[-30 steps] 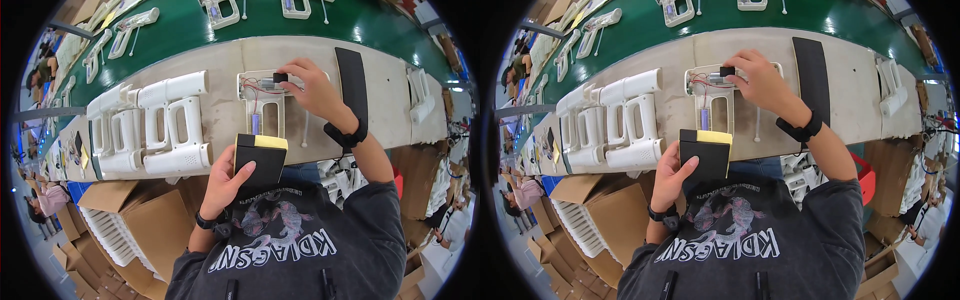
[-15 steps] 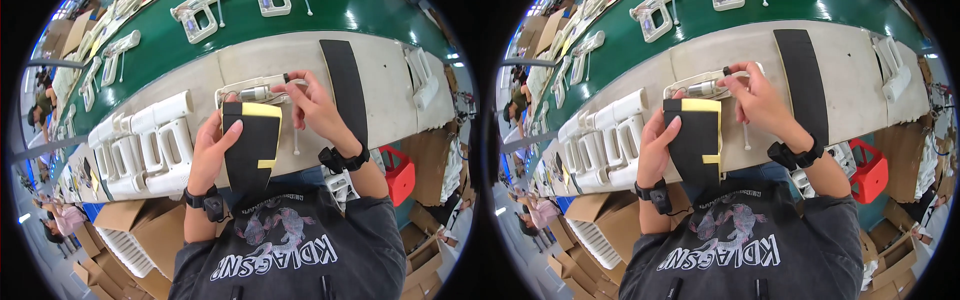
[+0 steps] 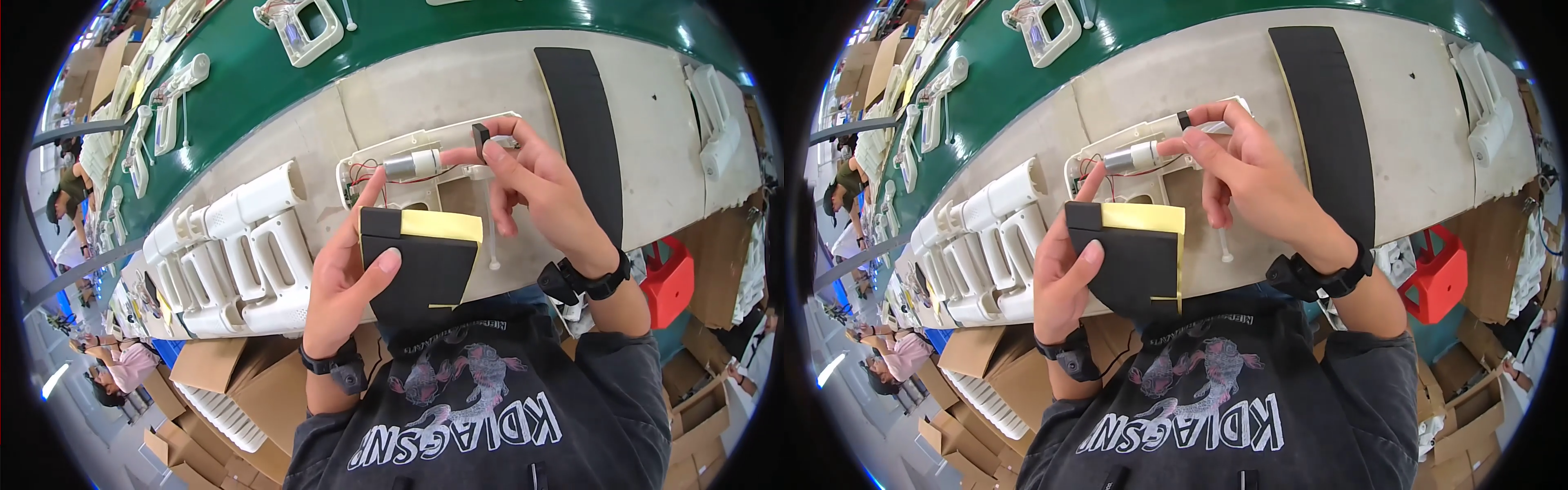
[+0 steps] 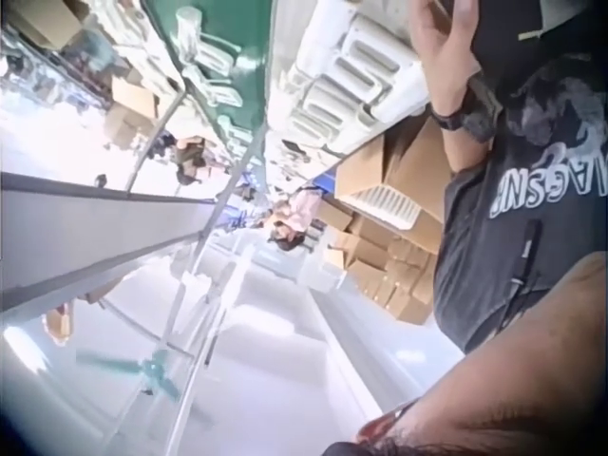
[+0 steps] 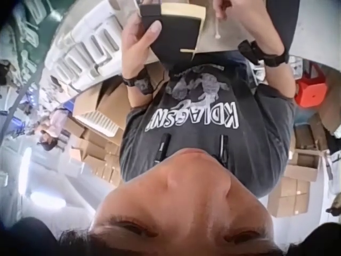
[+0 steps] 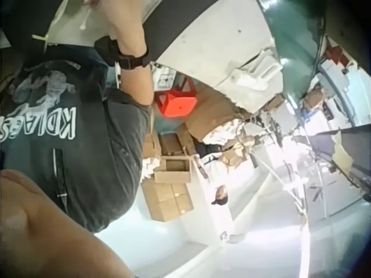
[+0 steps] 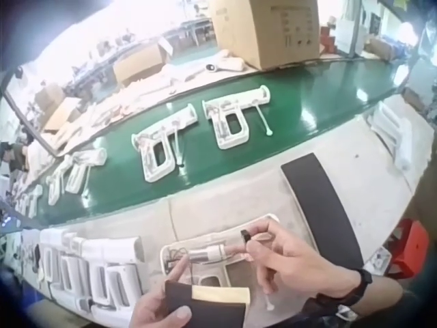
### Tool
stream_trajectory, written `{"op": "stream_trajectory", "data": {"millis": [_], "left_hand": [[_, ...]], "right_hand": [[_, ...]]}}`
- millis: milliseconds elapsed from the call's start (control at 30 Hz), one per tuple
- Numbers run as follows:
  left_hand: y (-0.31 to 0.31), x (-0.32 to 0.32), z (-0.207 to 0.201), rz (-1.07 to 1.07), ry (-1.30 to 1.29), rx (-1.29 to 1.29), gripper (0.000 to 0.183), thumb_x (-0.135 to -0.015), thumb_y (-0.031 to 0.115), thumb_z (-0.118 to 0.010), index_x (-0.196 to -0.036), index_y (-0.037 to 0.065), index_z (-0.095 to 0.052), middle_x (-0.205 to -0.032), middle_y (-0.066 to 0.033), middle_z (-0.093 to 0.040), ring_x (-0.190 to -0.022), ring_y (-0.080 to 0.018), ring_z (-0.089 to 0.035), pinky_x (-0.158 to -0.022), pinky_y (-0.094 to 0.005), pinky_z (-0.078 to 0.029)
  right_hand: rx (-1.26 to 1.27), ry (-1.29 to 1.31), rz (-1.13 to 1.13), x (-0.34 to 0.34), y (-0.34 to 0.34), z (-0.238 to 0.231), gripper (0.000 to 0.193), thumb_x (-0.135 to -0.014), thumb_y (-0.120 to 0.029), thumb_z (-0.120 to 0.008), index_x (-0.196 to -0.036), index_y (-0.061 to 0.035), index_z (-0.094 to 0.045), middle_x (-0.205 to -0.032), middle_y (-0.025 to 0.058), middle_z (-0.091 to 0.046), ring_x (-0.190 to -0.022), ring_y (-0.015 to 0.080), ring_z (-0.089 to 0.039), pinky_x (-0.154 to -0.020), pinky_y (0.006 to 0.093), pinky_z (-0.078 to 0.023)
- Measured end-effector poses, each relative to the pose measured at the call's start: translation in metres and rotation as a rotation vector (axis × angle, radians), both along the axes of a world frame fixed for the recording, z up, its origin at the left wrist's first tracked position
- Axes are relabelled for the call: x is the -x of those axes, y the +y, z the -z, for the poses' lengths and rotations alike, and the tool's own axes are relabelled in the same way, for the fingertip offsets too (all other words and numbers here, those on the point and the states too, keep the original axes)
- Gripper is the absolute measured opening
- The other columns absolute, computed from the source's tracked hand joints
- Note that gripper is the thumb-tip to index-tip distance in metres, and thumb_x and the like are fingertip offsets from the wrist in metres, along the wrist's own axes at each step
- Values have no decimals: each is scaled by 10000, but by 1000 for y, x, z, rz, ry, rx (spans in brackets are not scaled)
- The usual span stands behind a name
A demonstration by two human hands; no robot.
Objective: The person peels a black adhesive strip from a yellow backing sheet and presses it onto the motor inside a white plastic housing. They then fit a matching housing cover over it, press the two halves together, and place the assembled unit into a bin.
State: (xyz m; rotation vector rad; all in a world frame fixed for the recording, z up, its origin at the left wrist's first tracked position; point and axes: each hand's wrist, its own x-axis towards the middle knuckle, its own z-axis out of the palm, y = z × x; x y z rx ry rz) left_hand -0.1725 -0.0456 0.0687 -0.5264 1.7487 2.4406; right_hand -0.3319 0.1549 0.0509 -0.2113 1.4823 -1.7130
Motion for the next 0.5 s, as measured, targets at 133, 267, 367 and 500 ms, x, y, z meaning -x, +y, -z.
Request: {"op": "stream_trajectory", "data": {"millis": [133, 267, 367, 500], "left_hand": [[0, -3, -2, -28, 2, -1, 503, -977, 82, -615, -1441, -51, -474, -1658, -149, -257, -1428, -194, -398, -1183, -359, -287], [-1, -5, 5, -69, -16, -14, 509, -975, 85, -621, -1443, -52, -474, -1639, -156, -302, -1446, -203, -373, -1199, -367, -253], [-1, 1, 6, -74, -1, 11, 502, -979, 98, -627, -1435, -52, -481, -1626, -158, -330, -1426, -205, -404, -1189, -363, -273], [0, 8, 5, -89, -55, 39, 499, -990, 118, -635, -1433, -52, -482, -1592, -139, -384, -1361, -176, -463, -1138, -336, -347]], "right_hand": [[25, -21, 11, -1, 1, -1, 342, -1090, -311, -428, -1284, -30, -404, -1229, 185, -694, -449, 106, -549, -446, 223, -437], [-4, -2, 0, -2, -4, -2, 343, -1082, -288, -454, -1281, -13, -405, -1219, 177, -697, -455, 107, -553, -449, 221, -447], [-80, 66, -11, -5, -10, -8, 329, -1073, -253, -479, -1274, -3, -407, -1202, 170, -700, -465, 107, -553, -455, 228, -452], [-219, 209, -61, -6, -20, -14, 304, -1061, -215, -509, -1266, -9, -420, -1161, 155, -707, -495, 99, -547, -476, 239, -452]]}}
